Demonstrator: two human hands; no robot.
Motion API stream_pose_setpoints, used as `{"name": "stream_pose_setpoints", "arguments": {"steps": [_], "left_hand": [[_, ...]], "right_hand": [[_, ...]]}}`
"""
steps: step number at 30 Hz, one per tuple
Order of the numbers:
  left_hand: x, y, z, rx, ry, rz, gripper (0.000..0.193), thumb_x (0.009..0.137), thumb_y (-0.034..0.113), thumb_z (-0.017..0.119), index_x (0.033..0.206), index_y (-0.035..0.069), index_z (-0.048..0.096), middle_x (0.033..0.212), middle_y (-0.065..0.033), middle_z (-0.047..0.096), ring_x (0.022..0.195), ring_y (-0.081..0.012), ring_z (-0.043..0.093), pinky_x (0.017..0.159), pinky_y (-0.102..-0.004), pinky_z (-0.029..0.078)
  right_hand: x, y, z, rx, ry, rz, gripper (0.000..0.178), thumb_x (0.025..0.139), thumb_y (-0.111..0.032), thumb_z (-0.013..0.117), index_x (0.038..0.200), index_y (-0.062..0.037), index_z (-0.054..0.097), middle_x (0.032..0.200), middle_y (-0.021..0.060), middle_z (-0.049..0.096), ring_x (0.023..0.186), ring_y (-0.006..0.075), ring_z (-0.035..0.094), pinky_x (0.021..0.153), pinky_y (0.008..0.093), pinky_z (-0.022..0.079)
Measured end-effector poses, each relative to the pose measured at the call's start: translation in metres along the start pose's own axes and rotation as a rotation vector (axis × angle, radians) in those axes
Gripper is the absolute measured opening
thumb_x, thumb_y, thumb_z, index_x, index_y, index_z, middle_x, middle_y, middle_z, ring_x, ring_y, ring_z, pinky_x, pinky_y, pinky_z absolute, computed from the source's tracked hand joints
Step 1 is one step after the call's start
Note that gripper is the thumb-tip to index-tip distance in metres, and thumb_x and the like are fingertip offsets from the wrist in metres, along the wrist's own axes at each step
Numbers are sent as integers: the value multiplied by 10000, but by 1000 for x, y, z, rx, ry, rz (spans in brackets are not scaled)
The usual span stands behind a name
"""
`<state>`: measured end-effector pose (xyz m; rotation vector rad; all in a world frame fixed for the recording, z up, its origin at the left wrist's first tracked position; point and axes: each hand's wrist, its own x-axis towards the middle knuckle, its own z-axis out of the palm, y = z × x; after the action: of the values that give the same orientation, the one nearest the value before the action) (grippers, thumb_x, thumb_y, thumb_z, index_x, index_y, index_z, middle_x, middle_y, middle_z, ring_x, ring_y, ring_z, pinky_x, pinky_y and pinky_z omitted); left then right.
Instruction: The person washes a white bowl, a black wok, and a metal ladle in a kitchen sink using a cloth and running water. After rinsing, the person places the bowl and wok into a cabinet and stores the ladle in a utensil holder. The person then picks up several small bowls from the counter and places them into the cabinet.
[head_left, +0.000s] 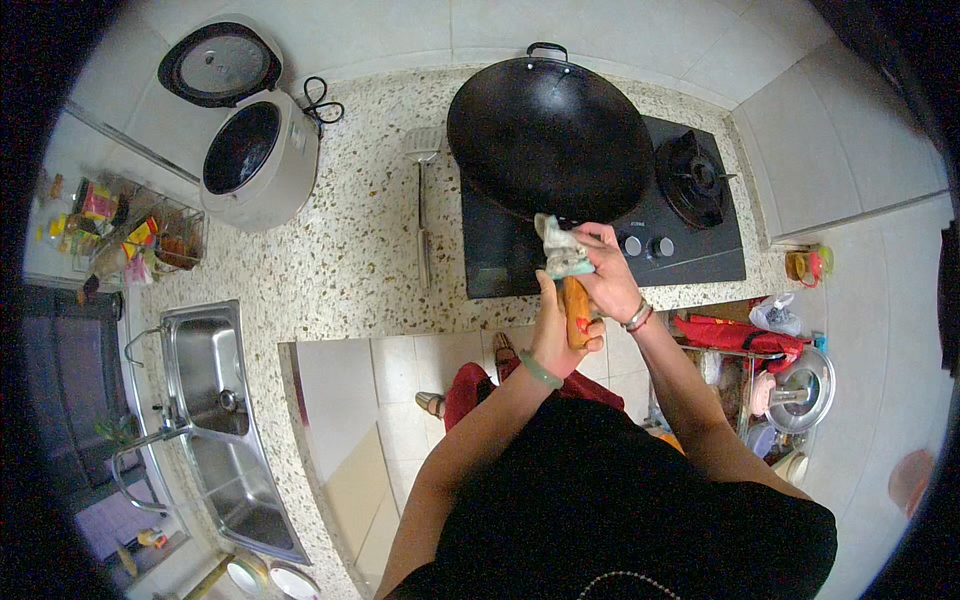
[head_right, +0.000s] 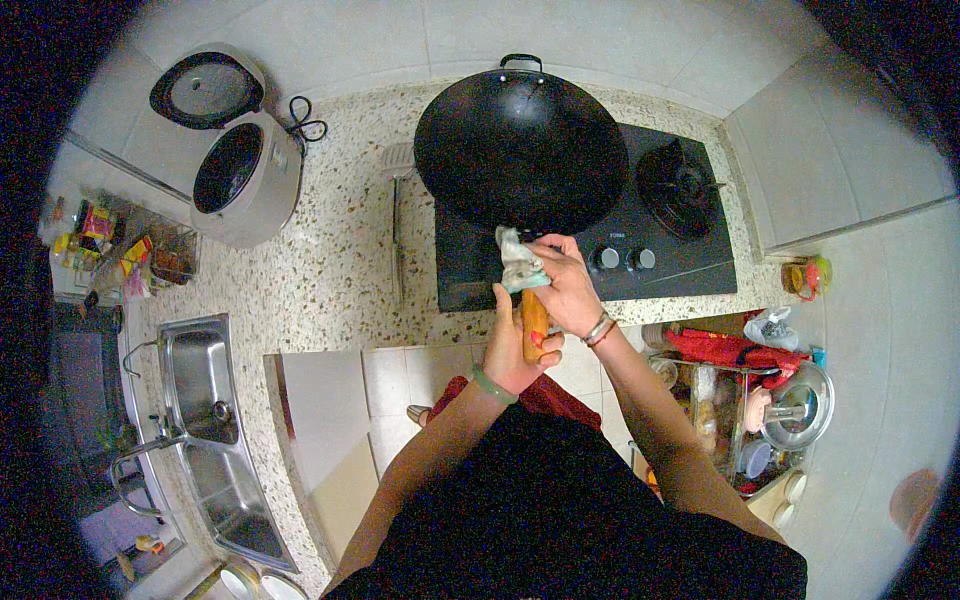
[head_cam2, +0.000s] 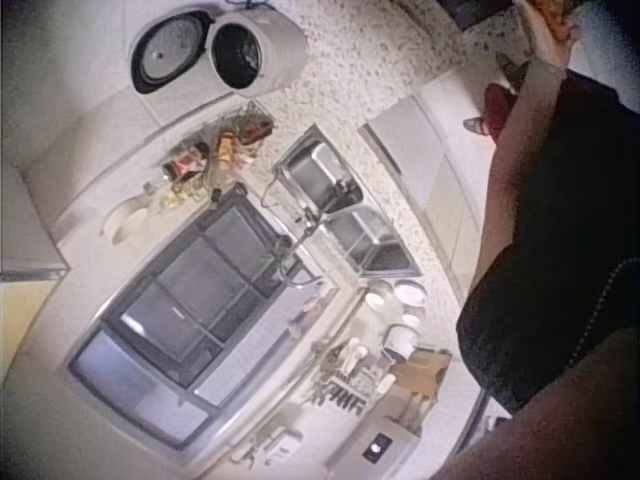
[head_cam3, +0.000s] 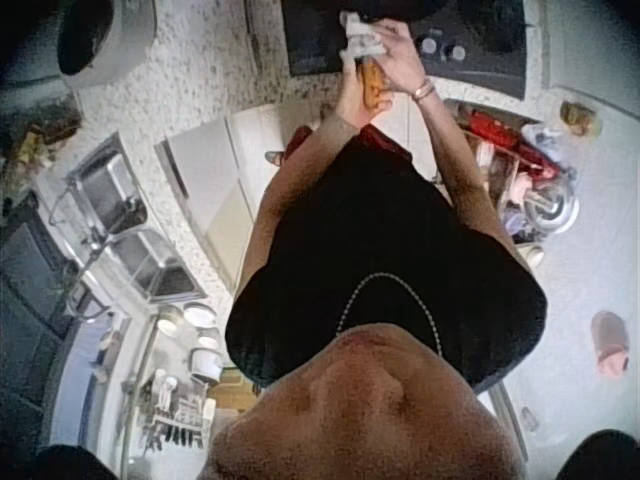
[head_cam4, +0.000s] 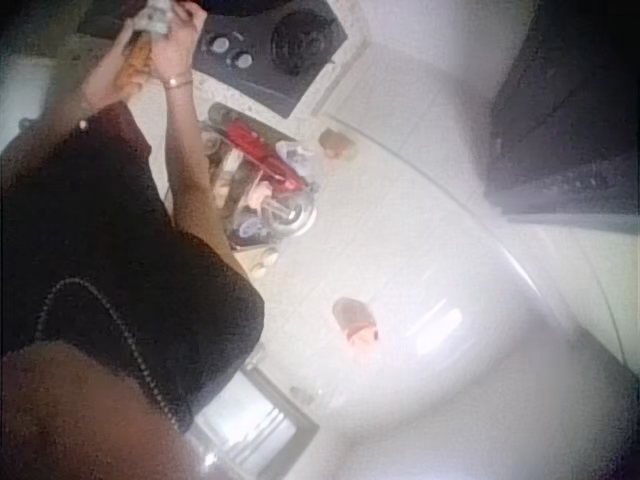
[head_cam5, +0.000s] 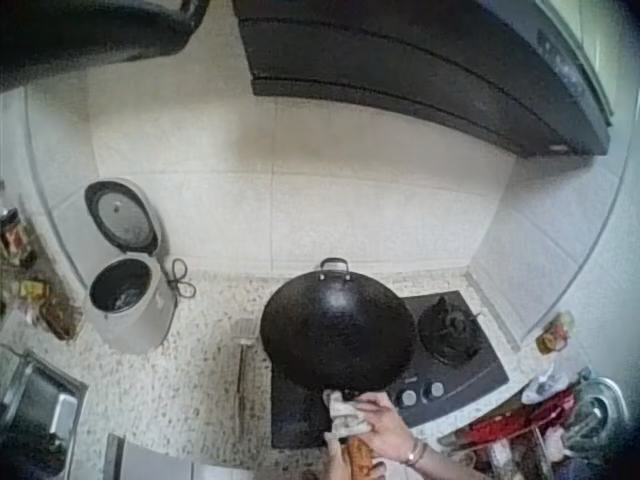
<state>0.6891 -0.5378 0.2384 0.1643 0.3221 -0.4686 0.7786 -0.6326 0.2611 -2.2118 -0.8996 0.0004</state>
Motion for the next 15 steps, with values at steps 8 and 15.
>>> {"name": "stream_pose_setpoints", "arguments": {"steps": [8,15], "left_hand": [[-16,1,-13,-51,-99,61,646,813,702,299,1179,186,428,1146,-98,539,1083,-263,517,920,-491,400],[-105,29,-5,-4,127,187,640,853,629,364,1319,191,342,1306,-55,423,1145,-224,454,971,-489,314]], "right_hand": [[-56,-75,-22,68,-44,21,229,697,-123,606,907,-38,633,947,108,620,964,280,517,820,379,388],[-43,-156,11,158,63,140,191,687,-60,590,872,-15,606,825,125,574,775,312,524,737,390,416]]}}
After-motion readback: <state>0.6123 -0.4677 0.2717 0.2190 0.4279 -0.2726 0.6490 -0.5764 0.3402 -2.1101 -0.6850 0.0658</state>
